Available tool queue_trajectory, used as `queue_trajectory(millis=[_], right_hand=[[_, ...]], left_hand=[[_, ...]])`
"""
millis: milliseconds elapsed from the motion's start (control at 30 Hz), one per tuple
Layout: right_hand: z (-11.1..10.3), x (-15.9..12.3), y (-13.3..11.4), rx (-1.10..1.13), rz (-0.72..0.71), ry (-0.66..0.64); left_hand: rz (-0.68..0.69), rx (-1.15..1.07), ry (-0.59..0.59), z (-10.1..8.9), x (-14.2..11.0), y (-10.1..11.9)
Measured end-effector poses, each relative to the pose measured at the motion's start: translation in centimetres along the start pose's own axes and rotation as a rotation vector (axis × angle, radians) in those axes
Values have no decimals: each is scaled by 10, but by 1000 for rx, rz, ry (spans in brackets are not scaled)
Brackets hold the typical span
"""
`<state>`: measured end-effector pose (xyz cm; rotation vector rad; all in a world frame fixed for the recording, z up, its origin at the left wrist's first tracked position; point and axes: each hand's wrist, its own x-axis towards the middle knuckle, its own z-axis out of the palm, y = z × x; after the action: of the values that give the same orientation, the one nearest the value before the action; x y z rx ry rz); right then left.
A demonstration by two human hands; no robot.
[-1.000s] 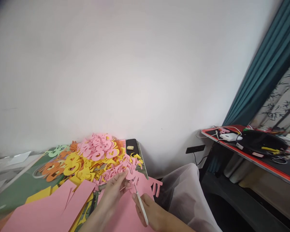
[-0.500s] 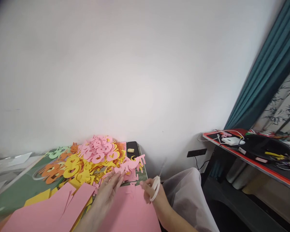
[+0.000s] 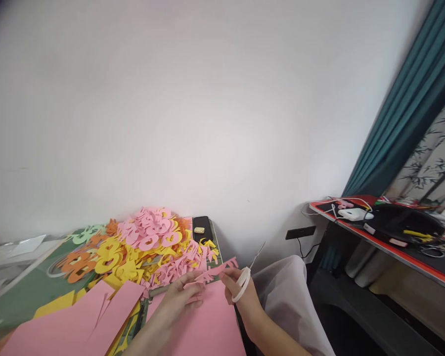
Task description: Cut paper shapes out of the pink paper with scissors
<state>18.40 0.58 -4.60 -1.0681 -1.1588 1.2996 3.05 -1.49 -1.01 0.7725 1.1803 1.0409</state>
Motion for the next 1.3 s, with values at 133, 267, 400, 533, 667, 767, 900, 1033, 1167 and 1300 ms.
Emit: queue_trajectory(millis=[133,267,400,533,667,767,900,1033,1167,1300], right_hand=[[5,-6,-7,-38,-15,11],[10,-12,-14,-75,-59,-65],[11,-12,-12,-77,-32,-67],[12,-13,-9,-74,15,-141],[15,-18,-12,-81,12,-160],[16,-19,-13,-53,-9,-179],[12,-10,-4,37,84,-194],[8,-2,5,218,112,-212],[8,-4,3,367,208,-238],[10,-7,0,398,271,-270]], left_hand=[[-4,139,-123,0,3,3],[218,426,-225,0,5,0],[348,476,-142,-2,6,-2],[349,499,-215,-4,6,-1],[316,456,-254,-6,8,-1],[286,402,-274,-8,10,-1],[182,214,-228,-10,9,4],[79,90,-232,-10,5,9],[18,18,-239,-7,1,7],[-7,41,-265,-6,1,4]])
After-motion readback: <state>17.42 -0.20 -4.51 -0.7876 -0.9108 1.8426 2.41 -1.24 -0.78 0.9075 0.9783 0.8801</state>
